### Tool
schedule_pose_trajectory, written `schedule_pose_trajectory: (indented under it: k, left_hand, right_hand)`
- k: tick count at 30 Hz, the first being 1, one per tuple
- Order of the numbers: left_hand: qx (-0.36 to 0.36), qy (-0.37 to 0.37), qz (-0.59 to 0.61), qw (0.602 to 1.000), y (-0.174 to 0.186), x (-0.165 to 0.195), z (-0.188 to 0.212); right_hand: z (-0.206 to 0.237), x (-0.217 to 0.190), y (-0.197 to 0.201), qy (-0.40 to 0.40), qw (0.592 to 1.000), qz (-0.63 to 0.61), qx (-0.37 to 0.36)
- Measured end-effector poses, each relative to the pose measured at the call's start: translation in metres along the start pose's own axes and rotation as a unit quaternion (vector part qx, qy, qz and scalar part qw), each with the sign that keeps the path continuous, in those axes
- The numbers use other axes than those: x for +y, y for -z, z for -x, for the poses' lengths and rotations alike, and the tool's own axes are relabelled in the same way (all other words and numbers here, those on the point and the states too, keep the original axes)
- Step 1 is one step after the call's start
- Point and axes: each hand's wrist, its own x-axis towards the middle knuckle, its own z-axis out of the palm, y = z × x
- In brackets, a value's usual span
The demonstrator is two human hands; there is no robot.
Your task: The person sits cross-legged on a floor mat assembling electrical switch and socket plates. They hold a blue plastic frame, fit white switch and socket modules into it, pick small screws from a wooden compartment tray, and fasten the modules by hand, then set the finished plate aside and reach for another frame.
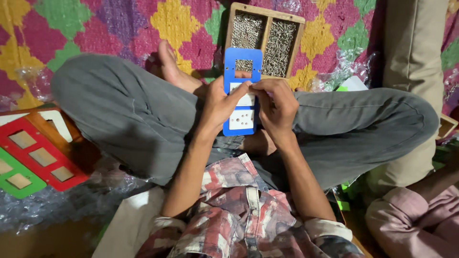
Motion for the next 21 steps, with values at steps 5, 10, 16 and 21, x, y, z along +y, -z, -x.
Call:
schedule_pose_trajectory:
  k: [5,10,16,21]
  left_hand:
    - [0.005,-0.006,-0.017,1.000,-0.001,0.004,0.000]
    - [0.019,0.015,0.043,0.999,-0.004,0.009,0.001]
    - [0.032,0.020,0.046,0.998,-0.005,0.013,0.001]
    - [0.037,-0.010,0.012,0.999,-0.004,0.010,0.000]
  right_hand:
    - [0.001,0.006,0.004,0.040,0.999,-0.011,0.030]
    - [-0.020,0.015,0.030,-0.013,0.998,0.045,0.047]
    - [-0.056,0.043,0.058,-0.030,0.986,0.161,-0.030]
    - [-0.078,0.062,0.065,-0.010,0.975,0.187,-0.124]
